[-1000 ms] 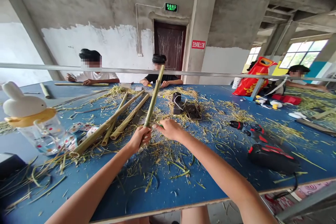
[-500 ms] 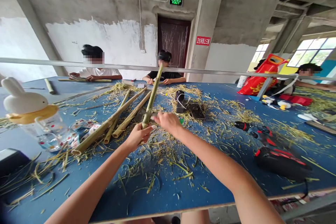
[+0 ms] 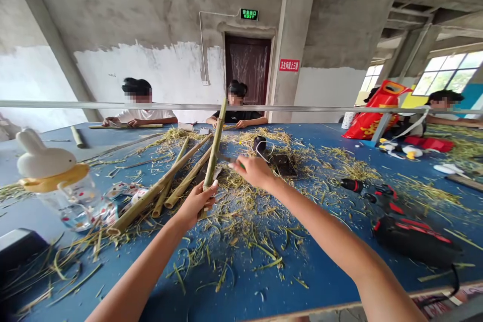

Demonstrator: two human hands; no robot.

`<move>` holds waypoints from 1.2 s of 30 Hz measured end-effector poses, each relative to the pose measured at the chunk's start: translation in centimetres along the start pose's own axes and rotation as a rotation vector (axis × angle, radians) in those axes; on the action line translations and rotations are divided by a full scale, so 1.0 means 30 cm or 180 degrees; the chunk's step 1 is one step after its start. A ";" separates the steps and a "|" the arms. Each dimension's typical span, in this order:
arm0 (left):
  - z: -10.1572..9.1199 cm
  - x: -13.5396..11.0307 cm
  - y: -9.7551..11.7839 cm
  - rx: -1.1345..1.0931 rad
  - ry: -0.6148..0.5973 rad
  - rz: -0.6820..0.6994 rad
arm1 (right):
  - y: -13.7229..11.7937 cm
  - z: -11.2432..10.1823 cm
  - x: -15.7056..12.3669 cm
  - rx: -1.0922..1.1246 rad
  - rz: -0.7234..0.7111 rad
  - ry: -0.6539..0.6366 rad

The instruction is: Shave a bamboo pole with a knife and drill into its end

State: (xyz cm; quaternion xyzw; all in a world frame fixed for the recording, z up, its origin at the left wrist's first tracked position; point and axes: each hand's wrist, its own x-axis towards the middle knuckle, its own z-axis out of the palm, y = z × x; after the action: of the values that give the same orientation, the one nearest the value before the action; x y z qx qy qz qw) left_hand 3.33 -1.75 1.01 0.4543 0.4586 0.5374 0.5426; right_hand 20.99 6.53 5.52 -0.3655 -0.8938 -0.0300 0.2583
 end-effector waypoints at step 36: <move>0.013 -0.027 0.021 0.0422 -0.0084 0.0229 | -0.121 0.057 -0.017 -0.0874 -0.0181 -0.0185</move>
State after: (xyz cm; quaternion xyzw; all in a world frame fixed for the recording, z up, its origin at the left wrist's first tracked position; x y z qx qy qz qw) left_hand 3.60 -2.56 1.70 0.5125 0.4693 0.5191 0.4976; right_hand 18.11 3.96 4.29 -0.3726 -0.8984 -0.1487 0.1789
